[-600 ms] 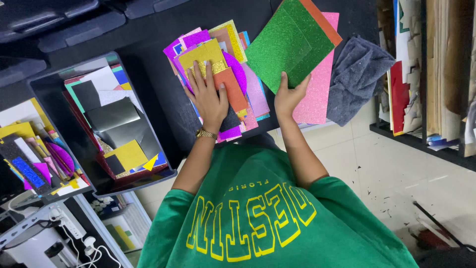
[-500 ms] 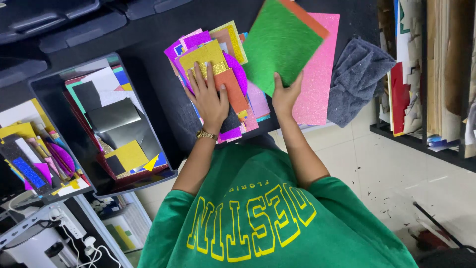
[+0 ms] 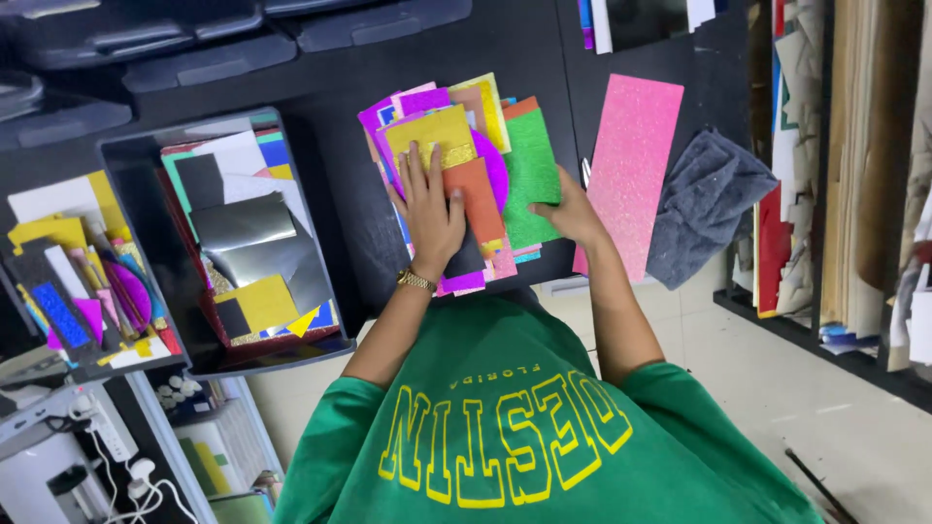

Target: The person sorts and stacks colorful craft papers and glitter sheets from three open bins on a table. They pick up sheets, separate them by color and texture, and place them into neat piles on the table surface.

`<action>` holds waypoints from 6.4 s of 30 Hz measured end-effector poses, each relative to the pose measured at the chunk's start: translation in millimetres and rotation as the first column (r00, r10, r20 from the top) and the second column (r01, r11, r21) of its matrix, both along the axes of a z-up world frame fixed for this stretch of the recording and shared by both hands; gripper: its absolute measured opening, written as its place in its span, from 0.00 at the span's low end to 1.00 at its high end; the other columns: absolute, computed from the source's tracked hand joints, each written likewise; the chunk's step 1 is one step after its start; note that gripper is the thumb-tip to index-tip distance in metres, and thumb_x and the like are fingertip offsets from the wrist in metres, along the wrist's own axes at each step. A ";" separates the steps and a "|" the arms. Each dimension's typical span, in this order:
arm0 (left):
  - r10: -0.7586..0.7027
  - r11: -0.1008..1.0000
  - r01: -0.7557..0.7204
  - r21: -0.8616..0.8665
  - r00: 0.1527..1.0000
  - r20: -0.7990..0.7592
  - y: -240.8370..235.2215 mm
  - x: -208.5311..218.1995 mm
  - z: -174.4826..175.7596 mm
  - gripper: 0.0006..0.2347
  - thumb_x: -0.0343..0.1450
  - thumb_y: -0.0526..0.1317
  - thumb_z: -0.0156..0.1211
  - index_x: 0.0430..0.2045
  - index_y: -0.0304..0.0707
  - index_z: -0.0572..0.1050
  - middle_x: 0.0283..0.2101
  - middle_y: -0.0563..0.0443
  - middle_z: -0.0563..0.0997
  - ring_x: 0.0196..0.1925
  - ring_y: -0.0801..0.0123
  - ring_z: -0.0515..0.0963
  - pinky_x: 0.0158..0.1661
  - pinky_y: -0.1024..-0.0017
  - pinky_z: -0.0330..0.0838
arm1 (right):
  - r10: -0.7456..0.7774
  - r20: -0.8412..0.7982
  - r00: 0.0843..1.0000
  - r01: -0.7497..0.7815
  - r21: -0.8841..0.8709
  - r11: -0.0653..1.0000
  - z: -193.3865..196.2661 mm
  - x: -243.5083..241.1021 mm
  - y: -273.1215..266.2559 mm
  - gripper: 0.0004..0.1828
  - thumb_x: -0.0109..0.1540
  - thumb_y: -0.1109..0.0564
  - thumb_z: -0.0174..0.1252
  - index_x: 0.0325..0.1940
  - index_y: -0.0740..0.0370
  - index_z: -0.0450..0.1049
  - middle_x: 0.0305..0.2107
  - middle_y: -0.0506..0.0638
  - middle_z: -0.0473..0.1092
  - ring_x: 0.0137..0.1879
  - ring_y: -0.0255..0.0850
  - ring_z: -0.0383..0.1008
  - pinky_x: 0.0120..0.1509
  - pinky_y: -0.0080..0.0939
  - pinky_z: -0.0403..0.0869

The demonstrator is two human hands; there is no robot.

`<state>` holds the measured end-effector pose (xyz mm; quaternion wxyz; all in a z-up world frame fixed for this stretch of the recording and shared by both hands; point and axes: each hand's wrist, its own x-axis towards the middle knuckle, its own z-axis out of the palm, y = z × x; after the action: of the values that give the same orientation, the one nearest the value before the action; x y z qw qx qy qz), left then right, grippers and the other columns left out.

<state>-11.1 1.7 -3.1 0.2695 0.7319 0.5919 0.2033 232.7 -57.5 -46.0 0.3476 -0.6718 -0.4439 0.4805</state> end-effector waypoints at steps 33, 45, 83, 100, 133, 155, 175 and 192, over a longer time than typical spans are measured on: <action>0.052 0.990 -0.111 0.084 0.855 0.516 -25.0 -58.7 -60.1 0.31 0.75 0.42 0.42 0.74 0.29 0.43 0.77 0.31 0.42 0.79 0.43 0.41 0.75 0.53 0.36 | -0.106 0.226 0.968 0.133 -0.110 0.985 56.2 -89.2 -2.0 0.32 0.72 0.47 0.46 0.78 0.58 0.51 0.62 0.75 0.64 0.68 0.73 0.62 0.73 0.72 0.60; 0.053 0.996 -0.084 0.025 0.799 0.599 -26.6 -65.1 -54.0 0.28 0.78 0.40 0.40 0.75 0.32 0.43 0.77 0.32 0.43 0.79 0.42 0.43 0.74 0.49 0.40 | -0.196 0.874 0.445 0.439 -0.022 0.898 80.0 30.8 -45.6 0.53 0.57 0.40 0.75 0.77 0.50 0.51 0.55 0.66 0.66 0.60 0.67 0.64 0.58 0.71 0.69; -0.075 0.993 0.073 0.093 0.997 0.027 3.1 -11.6 -2.9 0.30 0.74 0.47 0.42 0.75 0.44 0.51 0.78 0.35 0.42 0.78 0.37 0.37 0.67 0.36 0.36 | -0.790 -0.228 0.569 0.769 0.486 0.414 -53.0 -30.4 99.3 0.25 0.74 0.62 0.50 0.75 0.63 0.54 0.68 0.62 0.57 0.78 0.43 0.51 0.82 0.50 0.48; -0.062 0.996 0.059 0.060 0.997 0.054 7.5 -9.3 -13.6 0.30 0.74 0.47 0.38 0.75 0.40 0.50 0.78 0.34 0.41 0.78 0.36 0.36 0.68 0.36 0.33 | -0.782 -0.220 0.583 0.768 0.466 0.441 -34.9 -34.0 129.4 0.17 0.74 0.58 0.51 0.67 0.55 0.63 0.56 0.49 0.68 0.63 0.30 0.64 0.75 0.44 0.59; -0.057 0.993 0.051 0.107 0.997 0.049 8.7 -10.8 -16.8 0.30 0.74 0.49 0.37 0.74 0.37 0.51 0.77 0.30 0.43 0.78 0.34 0.38 0.68 0.37 0.35 | -0.107 0.039 0.993 0.112 -0.122 0.986 -26.1 -46.2 -2.8 0.10 0.68 0.59 0.55 0.53 0.54 0.74 0.41 0.58 0.76 0.54 0.52 0.76 0.62 0.58 0.69; 0.111 0.989 -0.098 0.111 0.986 -0.123 -2.5 0.0 -2.4 0.33 0.67 0.46 0.62 0.70 0.52 0.60 0.75 0.38 0.53 0.78 0.46 0.51 0.65 0.31 0.46 | 0.002 0.418 0.908 0.039 -0.090 0.995 18.1 15.7 -22.5 0.17 0.67 0.49 0.60 0.60 0.47 0.78 0.43 0.56 0.78 0.52 0.57 0.78 0.56 0.56 0.75; 0.182 0.963 -0.195 0.185 0.980 0.085 41.1 -327.5 53.9 0.41 0.62 0.35 0.73 0.70 0.35 0.53 0.58 0.31 0.72 0.58 0.36 0.75 0.54 0.46 0.70 | -0.321 0.193 0.927 0.233 0.374 0.898 82.5 -177.9 -29.2 0.10 0.71 0.66 0.57 0.56 0.61 0.75 0.41 0.59 0.75 0.44 0.46 0.77 0.43 0.46 0.78; -0.270 0.958 0.221 -0.184 0.911 -0.311 77.0 -369.8 13.2 0.36 0.54 0.44 0.82 0.52 0.37 0.65 0.52 0.40 0.73 0.59 0.47 0.69 0.57 0.44 0.62 | 0.302 0.739 0.602 -0.102 -0.303 0.947 114.1 -475.4 15.6 0.57 0.53 0.55 0.75 0.79 0.48 0.47 0.57 0.66 0.62 0.64 0.64 0.65 0.55 0.68 0.78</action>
<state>-380.9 78.7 10.1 0.2415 0.8027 0.5453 -0.0025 -242.6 -41.9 68.2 -0.0153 -0.7931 -0.5648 0.2276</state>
